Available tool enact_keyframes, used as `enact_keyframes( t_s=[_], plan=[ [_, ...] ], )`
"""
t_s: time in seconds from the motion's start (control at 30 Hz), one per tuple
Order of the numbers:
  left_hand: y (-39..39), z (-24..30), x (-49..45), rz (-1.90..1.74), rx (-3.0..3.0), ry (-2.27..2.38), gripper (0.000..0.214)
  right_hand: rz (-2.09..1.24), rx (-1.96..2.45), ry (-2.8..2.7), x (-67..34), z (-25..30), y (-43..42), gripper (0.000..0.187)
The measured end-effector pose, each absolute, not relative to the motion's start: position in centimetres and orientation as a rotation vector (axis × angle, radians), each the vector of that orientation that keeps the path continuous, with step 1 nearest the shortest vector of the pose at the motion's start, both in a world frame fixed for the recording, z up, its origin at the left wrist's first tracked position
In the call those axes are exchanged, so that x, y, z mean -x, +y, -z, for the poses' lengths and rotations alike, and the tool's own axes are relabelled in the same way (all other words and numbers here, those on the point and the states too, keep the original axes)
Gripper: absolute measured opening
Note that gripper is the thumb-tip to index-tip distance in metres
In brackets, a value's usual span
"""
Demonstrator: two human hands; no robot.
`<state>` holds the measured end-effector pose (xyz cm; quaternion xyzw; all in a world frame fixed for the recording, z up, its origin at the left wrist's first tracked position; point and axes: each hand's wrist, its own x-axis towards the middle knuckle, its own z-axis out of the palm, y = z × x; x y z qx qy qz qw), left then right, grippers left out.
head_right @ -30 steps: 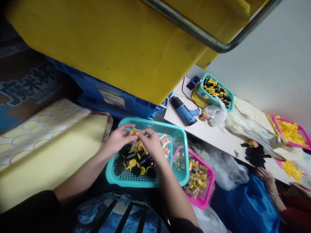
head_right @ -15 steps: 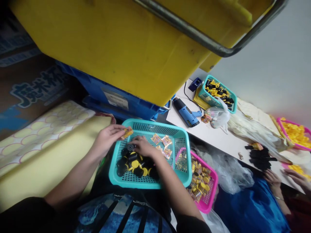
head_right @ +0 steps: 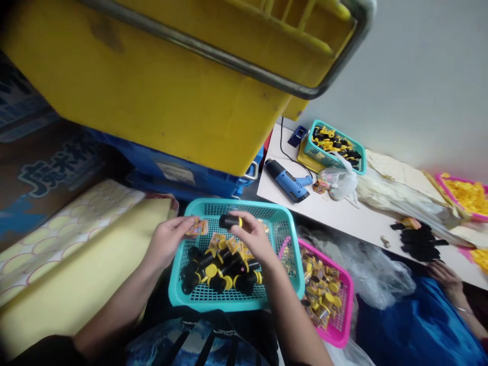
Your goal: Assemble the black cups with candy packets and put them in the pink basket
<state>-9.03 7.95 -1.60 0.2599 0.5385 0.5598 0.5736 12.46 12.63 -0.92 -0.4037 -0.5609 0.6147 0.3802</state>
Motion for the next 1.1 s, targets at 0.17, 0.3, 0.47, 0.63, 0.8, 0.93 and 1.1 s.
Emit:
enact_keyframes(
  t_s=[0.17, 0.3, 0.47, 0.63, 0.8, 0.93, 1.1],
  plan=[
    [7.9, 1.7, 7.4, -1.353, -0.645, 1.239, 0.038, -1.590, 0.982, -1.419, -12.0, -0.7, 12.3, 0.036],
    [7.9, 1.0, 6.8, -1.374, -0.720, 1.272, 0.038, -1.605, 0.994, -1.422, -12.3, -0.3, 12.3, 0.037],
    [7.9, 0.4, 6.3, -1.351, -0.888, 1.339, 0.038, -1.673, 0.968, -1.376, -13.5, 0.4, 12.0, 0.040],
    [8.1, 0.2, 4.8, -1.315, -0.994, 1.307, 0.036, -1.744, 0.850, -1.195, -14.4, 0.0, 11.3, 0.042],
    [8.3, -1.1, 2.8, -1.273, -1.162, 1.334, 0.031, -1.724, 0.861, -1.143, -15.7, 0.0, 10.4, 0.042],
    [8.4, -2.7, 0.8, -1.186, -1.192, 1.252, 0.025, -1.446, 0.894, -1.197, -16.6, 0.2, 9.6, 0.039],
    [8.1, -4.5, -1.7, -1.078, -1.164, 1.151, 0.029, -1.389, 0.706, -1.128, -17.7, 0.7, 8.5, 0.035]
  ],
)
